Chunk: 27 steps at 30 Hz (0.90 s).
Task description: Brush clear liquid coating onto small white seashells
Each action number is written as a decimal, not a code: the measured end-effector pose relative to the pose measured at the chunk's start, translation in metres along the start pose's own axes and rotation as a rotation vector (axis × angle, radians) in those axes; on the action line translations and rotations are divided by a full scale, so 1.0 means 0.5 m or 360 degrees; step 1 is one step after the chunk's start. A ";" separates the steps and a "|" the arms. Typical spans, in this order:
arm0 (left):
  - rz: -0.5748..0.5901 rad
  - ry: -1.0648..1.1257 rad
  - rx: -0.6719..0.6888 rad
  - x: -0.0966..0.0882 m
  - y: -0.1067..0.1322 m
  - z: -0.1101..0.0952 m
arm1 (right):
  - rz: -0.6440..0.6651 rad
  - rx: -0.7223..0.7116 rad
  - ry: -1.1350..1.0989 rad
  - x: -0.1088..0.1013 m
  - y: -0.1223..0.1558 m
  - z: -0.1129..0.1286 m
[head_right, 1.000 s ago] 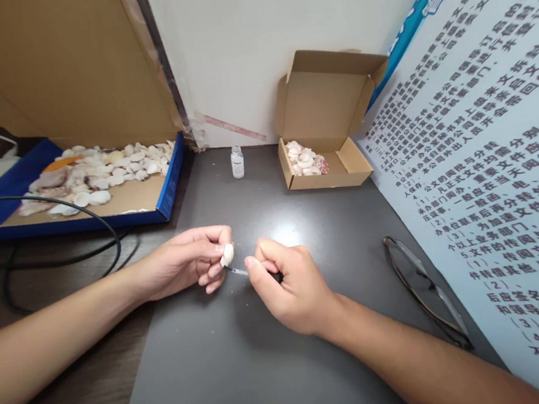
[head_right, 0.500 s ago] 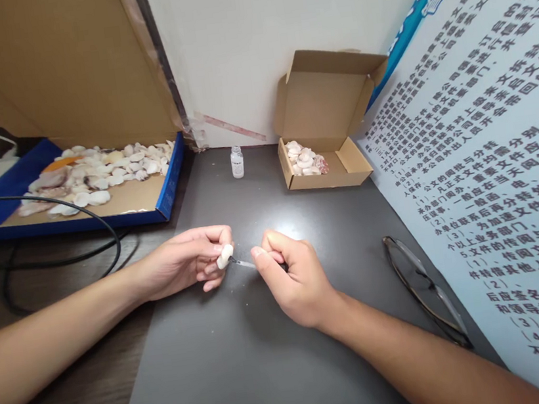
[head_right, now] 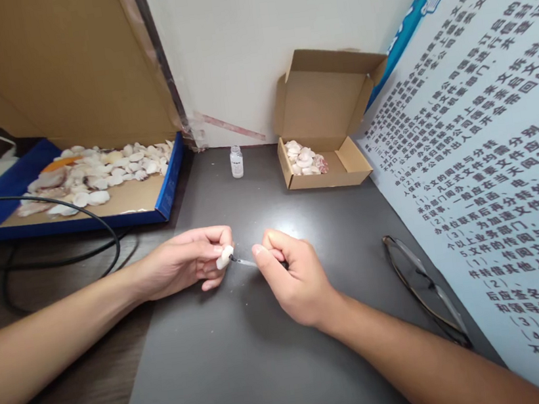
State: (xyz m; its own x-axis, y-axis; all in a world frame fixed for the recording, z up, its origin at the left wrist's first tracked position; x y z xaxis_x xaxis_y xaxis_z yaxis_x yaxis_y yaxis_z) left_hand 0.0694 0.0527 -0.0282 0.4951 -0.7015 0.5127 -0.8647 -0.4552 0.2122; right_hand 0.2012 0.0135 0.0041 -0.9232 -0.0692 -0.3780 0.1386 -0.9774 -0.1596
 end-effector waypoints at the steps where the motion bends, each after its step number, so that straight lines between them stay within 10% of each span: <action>1: -0.0001 0.0000 0.0002 0.000 0.000 0.000 | -0.0036 -0.0017 -0.0016 -0.003 0.001 0.000; 27: 0.0013 -0.0030 -0.0017 0.002 0.003 0.000 | -0.0041 0.0013 -0.0046 -0.002 -0.003 -0.011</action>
State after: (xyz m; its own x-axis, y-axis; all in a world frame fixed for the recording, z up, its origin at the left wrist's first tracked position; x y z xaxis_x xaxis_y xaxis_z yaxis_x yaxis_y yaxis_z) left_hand 0.0688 0.0511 -0.0274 0.4895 -0.7152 0.4989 -0.8695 -0.4436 0.2171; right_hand 0.2037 0.0160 -0.0003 -0.9364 -0.0496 -0.3473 0.1118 -0.9805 -0.1614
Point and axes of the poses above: each hand's wrist, its own y-axis away from the middle knuckle, its own x-axis out of the palm, z = x × y, the point moved 7 cm from there along -y, towards the middle knuckle, and after that the axes turned 3 degrees about z, right-handed, at the moved point
